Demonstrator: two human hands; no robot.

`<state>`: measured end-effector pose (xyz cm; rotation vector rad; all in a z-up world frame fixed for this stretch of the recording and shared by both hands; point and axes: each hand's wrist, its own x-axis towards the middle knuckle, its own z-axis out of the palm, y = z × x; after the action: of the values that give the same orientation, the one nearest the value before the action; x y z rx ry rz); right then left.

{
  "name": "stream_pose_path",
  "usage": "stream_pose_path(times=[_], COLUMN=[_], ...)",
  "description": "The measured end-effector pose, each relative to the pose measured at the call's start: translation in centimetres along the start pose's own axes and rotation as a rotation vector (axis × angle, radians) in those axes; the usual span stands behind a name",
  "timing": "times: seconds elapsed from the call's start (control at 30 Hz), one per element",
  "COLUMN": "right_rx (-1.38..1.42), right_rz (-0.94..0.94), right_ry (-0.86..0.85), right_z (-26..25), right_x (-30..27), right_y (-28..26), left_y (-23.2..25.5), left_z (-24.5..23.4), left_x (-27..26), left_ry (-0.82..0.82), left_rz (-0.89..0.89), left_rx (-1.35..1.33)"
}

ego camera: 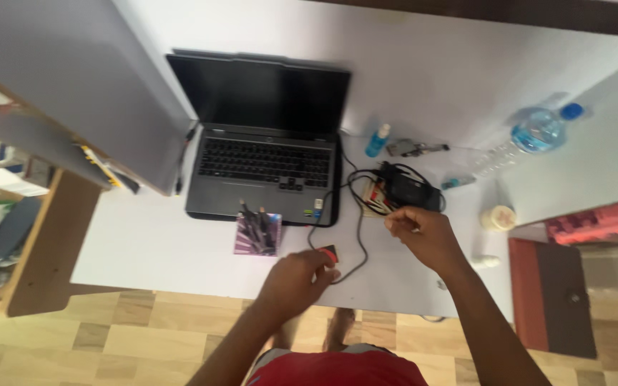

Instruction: The person organizes a cluttered desk by picking up a yellow folder and placing it on a shelf, then arranging several notebooks and books on the shelf. They also organize pens and pencils into a holder, tidy up cables and a power adapter, and move a water bottle to a nearby cabinet.

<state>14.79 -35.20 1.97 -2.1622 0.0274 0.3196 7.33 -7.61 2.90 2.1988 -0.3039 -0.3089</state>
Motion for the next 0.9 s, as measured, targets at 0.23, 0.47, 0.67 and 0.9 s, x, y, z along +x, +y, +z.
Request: stream_pose_path(times=[0.23, 0.47, 0.67, 0.9], right_rx=[-0.018, -0.054, -0.122, -0.460], right_rz=[-0.031, -0.049, -0.160, -0.487], right_ry=[0.071, 0.098, 0.158, 0.240], right_z=[-4.3, -6.7, -7.7, -8.1], right_x=[1.1, 3.4, 10.6, 22.1], right_y=[2.9, 6.8, 12.3, 18.1], left_y=[3.7, 6.0, 7.6, 8.7], left_z=[1.0, 2.4, 3.7, 5.3], left_x=[5.4, 9.5, 12.3, 13.7], left_ry=[-0.034, -0.005, 0.010, 0.049], left_rz=[-0.085, 0.008, 0.024, 0.036], left_rx=[-0.100, -0.080, -0.033, -0.055])
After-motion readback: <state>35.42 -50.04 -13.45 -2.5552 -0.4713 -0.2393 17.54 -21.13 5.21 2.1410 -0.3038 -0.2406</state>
